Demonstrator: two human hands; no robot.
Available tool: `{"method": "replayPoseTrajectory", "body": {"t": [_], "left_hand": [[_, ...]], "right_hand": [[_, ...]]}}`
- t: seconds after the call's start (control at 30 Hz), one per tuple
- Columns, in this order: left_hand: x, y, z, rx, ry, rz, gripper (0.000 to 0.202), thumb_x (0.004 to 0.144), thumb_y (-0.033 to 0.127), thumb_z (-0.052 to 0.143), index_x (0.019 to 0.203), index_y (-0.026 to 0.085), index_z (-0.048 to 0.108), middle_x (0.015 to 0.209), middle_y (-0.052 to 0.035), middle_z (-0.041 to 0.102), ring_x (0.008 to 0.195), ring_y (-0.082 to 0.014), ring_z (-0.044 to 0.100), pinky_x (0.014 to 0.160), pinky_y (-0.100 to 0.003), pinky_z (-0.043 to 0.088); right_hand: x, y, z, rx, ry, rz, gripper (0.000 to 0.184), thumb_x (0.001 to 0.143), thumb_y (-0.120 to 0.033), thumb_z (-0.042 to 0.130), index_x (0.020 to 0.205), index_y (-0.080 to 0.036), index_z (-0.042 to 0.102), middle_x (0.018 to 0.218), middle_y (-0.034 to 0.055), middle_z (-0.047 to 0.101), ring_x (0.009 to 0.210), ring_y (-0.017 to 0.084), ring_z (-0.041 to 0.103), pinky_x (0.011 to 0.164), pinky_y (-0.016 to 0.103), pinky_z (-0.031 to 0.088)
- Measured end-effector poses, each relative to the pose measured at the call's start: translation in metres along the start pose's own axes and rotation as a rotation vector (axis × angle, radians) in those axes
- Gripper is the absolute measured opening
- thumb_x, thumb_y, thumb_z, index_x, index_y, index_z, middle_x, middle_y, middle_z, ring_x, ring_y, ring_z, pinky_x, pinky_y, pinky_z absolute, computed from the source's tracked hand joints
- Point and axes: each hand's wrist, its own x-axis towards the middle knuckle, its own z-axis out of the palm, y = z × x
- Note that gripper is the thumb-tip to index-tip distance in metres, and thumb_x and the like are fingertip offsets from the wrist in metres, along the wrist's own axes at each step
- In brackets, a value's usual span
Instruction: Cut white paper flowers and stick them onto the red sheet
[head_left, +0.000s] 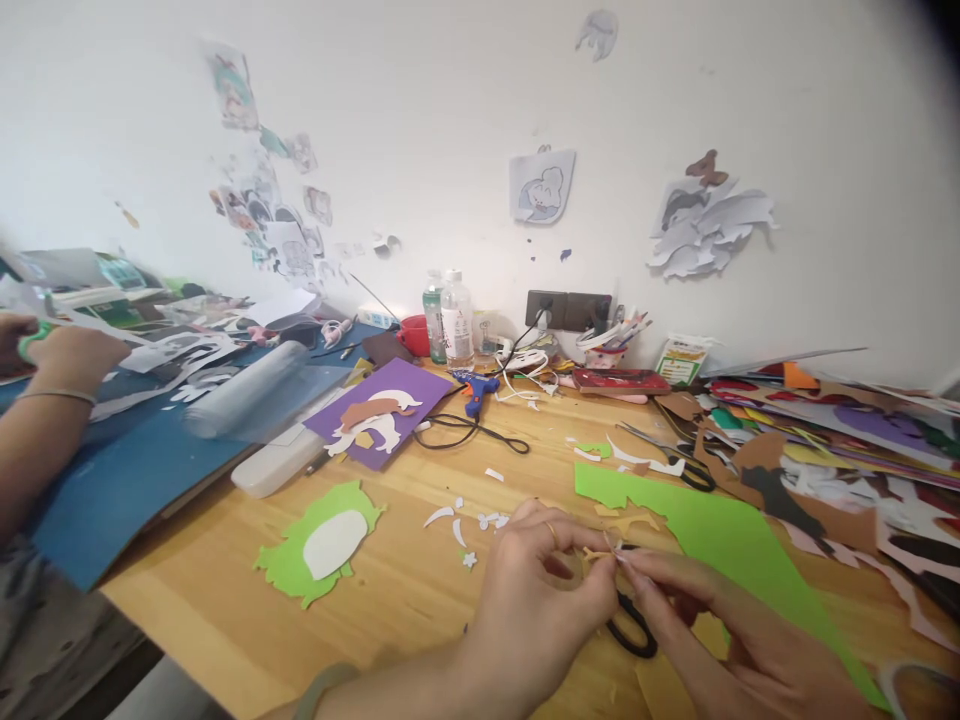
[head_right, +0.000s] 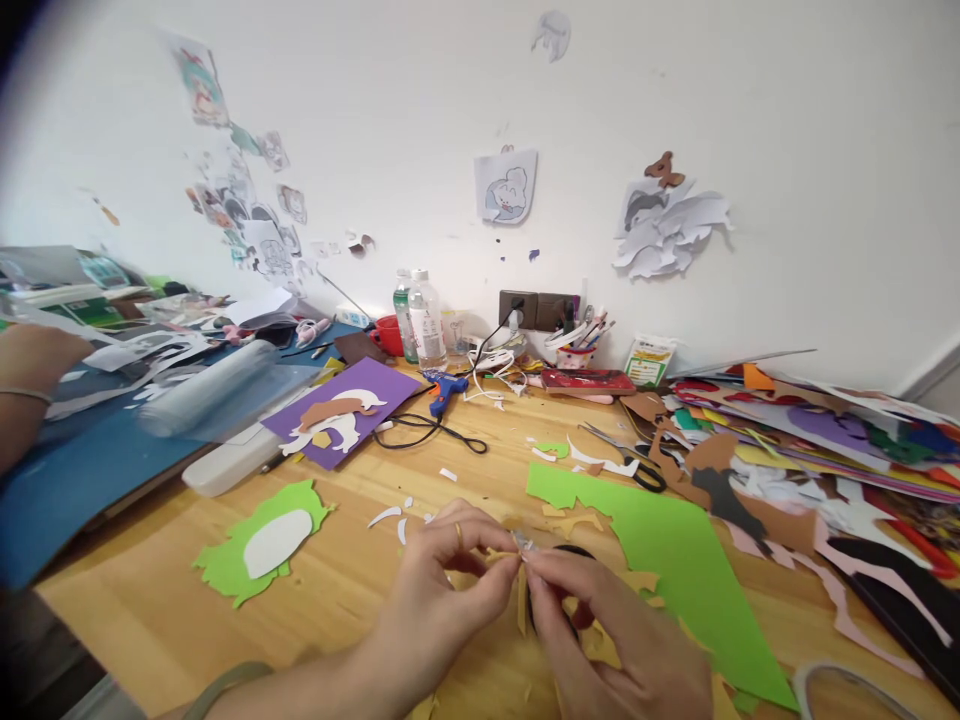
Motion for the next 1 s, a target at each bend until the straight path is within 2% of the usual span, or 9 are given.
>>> {"method": "replayPoseTrajectory", "body": {"t": [0.1,0.23,0.3,0.37,0.57,0.8,1.0], "left_hand": [[0.001,0.000,0.000,-0.017,0.000,-0.014,0.010,0.068,0.017,0.055,0.069,0.017,0.066,0.070,-0.0027,0.062,0.075,-0.0158,0.054,0.062,-0.025,0.043],[0.002,-0.001,0.000,-0.089,-0.004,-0.061,0.011,0.068,0.018,0.055,0.066,0.017,0.066,0.069,-0.0024,0.061,0.072,-0.0147,0.054,0.061,-0.023,0.042],[0.003,-0.002,0.001,-0.133,-0.002,-0.081,0.010,0.067,0.018,0.056,0.064,0.017,0.066,0.067,-0.0019,0.060,0.070,-0.0139,0.054,0.062,-0.023,0.041],[0.003,-0.002,0.000,-0.184,-0.003,-0.118,0.010,0.066,0.017,0.056,0.062,0.016,0.065,0.066,-0.0017,0.060,0.069,-0.0134,0.054,0.062,-0.022,0.041],[0.006,0.000,-0.001,-0.375,-0.033,-0.281,0.009,0.062,0.018,0.056,0.059,0.014,0.063,0.060,-0.0010,0.060,0.058,-0.0107,0.052,0.055,-0.020,0.041],[0.008,0.000,-0.002,-0.477,-0.069,-0.306,0.009,0.062,0.019,0.057,0.059,0.014,0.064,0.060,-0.0012,0.061,0.060,-0.0107,0.053,0.056,-0.020,0.042],[0.008,0.000,-0.002,-0.455,-0.071,-0.326,0.010,0.062,0.021,0.057,0.059,0.014,0.063,0.059,-0.0004,0.060,0.054,-0.0083,0.050,0.053,-0.019,0.040]], "right_hand": [[0.000,0.002,0.002,0.037,-0.014,0.081,0.010,0.069,-0.034,0.057,0.071,-0.027,0.064,0.068,-0.0033,0.068,0.055,0.015,0.062,0.047,0.021,0.049],[0.000,0.003,0.004,0.197,-0.013,0.331,0.013,0.064,-0.038,0.062,0.067,-0.026,0.065,0.068,-0.0019,0.068,0.058,0.016,0.063,0.040,0.017,0.046],[0.000,0.000,0.005,0.294,-0.004,0.454,0.015,0.061,-0.039,0.065,0.066,-0.025,0.065,0.067,-0.0009,0.068,0.057,0.015,0.062,0.041,0.017,0.048],[0.002,-0.004,0.005,0.388,-0.001,0.510,0.014,0.058,-0.038,0.067,0.063,-0.025,0.065,0.066,-0.0008,0.068,0.054,0.014,0.062,0.046,0.016,0.050],[0.008,-0.008,0.003,0.524,-0.007,0.504,0.007,0.056,-0.030,0.069,0.059,-0.025,0.066,0.064,-0.0016,0.069,0.057,0.013,0.063,0.052,0.014,0.051],[0.009,-0.004,0.004,0.613,-0.017,0.579,0.009,0.056,-0.029,0.071,0.061,-0.024,0.065,0.064,-0.0018,0.068,0.061,0.013,0.064,0.056,0.013,0.052],[0.009,-0.003,0.003,0.580,-0.063,0.524,0.008,0.060,-0.030,0.068,0.064,-0.024,0.064,0.067,-0.0015,0.068,0.063,0.013,0.064,0.058,0.016,0.052]]}}
